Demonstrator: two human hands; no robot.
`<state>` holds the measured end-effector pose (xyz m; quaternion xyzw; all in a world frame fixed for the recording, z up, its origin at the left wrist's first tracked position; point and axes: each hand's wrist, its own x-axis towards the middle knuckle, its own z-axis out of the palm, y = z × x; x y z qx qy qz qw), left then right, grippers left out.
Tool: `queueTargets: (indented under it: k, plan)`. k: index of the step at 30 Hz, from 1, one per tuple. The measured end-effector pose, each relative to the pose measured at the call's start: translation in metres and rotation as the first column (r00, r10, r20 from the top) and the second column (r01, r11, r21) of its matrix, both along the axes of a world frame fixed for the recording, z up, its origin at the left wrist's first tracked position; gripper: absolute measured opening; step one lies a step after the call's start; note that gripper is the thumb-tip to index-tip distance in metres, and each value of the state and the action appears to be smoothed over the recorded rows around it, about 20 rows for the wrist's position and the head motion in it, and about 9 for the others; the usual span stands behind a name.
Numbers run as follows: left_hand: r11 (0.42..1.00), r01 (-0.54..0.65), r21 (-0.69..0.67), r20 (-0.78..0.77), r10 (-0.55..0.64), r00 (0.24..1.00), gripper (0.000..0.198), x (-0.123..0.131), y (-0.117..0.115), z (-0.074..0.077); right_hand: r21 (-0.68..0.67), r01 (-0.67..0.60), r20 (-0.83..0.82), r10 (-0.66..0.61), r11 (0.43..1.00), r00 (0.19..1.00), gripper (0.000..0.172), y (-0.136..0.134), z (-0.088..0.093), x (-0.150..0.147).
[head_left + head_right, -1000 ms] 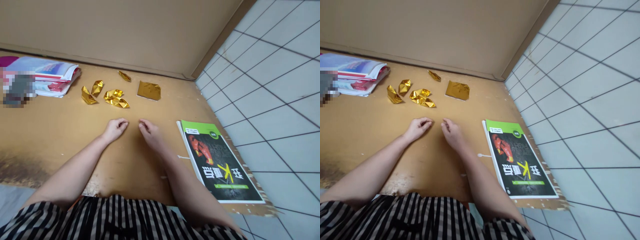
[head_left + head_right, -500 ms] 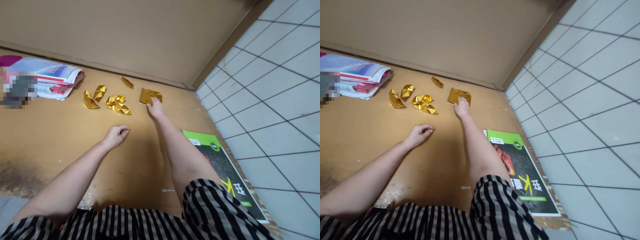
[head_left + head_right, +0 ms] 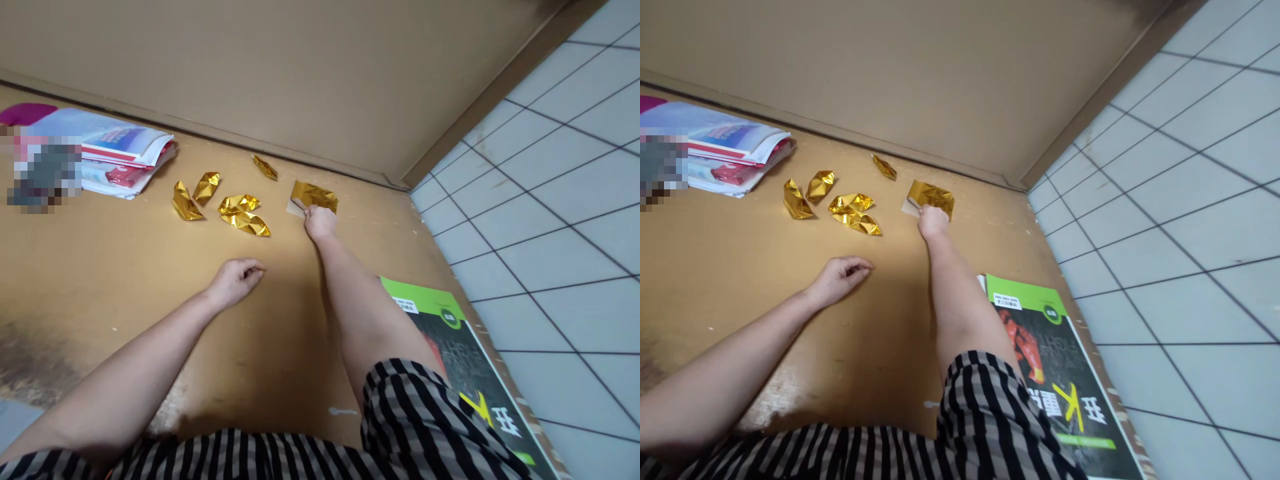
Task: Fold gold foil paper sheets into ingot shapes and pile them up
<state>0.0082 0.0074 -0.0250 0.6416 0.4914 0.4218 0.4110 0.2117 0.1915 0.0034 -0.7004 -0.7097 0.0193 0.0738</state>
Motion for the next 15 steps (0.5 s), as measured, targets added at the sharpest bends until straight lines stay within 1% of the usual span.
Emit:
queueTargets:
  k: [5,9,11,15]
  plan:
    - [1.000,-0.001,0.005,0.012,0.001,1.000,0.015,0.000,0.000,0.000,0.044,0.123,-0.086,-0.118,0.991,0.989,0.022,0.002,0.004,-0.002]
    - [1.000,0.006,0.010,0.013,-0.006,1.000,0.016,-0.001,0.000,-0.001,0.082,0.196,-0.220,-0.175,0.977,0.960,0.014,0.002,0.002,-0.002]
    - [1.000,0.011,0.006,0.010,-0.011,1.000,0.016,-0.002,0.001,-0.003,0.103,0.224,-0.314,-0.182,0.969,0.932,0.012,0.002,0.000,0.001]
    - [1.000,0.008,0.000,0.023,-0.008,1.000,0.016,-0.002,0.002,-0.004,0.161,0.248,-0.510,-0.134,0.955,0.849,0.018,0.006,-0.005,0.012]
